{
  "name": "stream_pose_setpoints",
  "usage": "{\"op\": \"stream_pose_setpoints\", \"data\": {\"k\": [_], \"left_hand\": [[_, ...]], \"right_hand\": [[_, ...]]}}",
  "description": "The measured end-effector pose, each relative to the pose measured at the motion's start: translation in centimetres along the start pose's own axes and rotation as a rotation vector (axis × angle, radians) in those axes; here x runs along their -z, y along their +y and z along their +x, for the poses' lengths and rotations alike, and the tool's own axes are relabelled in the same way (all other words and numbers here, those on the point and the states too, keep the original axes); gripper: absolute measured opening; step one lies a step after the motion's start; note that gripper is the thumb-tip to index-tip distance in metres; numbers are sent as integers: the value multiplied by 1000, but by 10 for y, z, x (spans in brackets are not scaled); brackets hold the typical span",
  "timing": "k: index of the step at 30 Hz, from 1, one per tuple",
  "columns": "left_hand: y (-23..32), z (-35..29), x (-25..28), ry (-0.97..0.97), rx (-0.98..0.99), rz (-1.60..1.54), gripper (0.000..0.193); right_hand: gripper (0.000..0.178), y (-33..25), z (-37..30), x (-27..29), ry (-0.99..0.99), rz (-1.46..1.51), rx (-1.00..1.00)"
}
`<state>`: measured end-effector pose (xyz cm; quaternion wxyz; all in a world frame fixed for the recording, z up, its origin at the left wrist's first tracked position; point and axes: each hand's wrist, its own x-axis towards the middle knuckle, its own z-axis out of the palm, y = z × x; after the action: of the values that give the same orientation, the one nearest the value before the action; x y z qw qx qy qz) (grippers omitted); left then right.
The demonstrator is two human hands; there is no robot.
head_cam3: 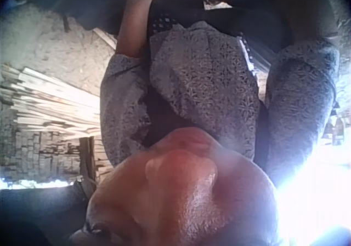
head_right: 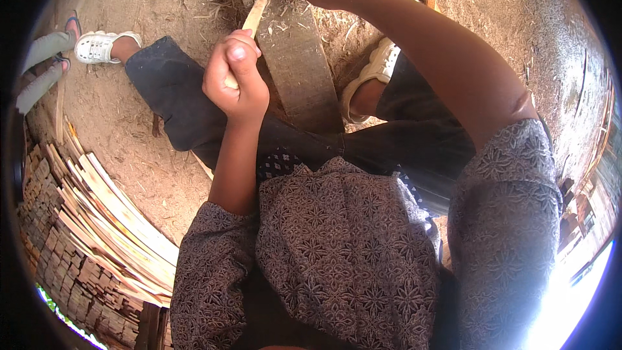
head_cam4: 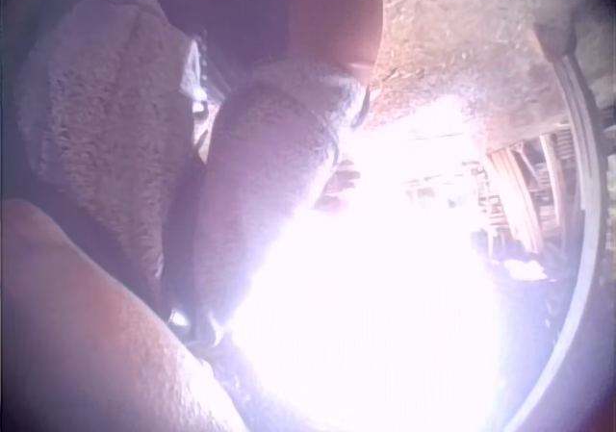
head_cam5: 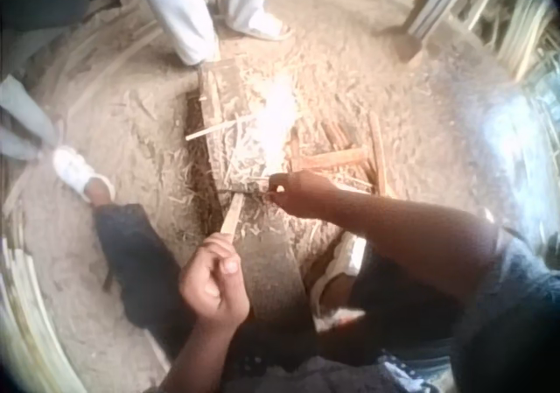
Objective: The person sits on the ground and uses a knife to shave and shape a small piece of light-colored wood. They repeatedly scrape the surface, rotate the wood, and remove thin shavings, accumulating debris on the ground.
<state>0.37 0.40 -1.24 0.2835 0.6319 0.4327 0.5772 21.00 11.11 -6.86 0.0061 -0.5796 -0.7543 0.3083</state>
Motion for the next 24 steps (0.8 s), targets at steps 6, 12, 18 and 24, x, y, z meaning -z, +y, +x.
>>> {"op": "stream_pose_setpoints", "data": {"k": [6, 12, 18, 24], "left_hand": [[-1, -2, 12, 17, 68, -30, 37], [-2, 7, 7, 1, 30, -63, 37], [-4, 6, 10, 46, 39, -66, 41], [-4, 11, 5, 7, 6, -110, 38]], "right_hand": [[34, -67, -43, 37, -123, 193, 93], [31, -12, -6, 7, 3, -16, 1], [32, -54, -26, 36, -106, 132, 12], [32, -4, -12, 9, -60, 38, -79]]}}
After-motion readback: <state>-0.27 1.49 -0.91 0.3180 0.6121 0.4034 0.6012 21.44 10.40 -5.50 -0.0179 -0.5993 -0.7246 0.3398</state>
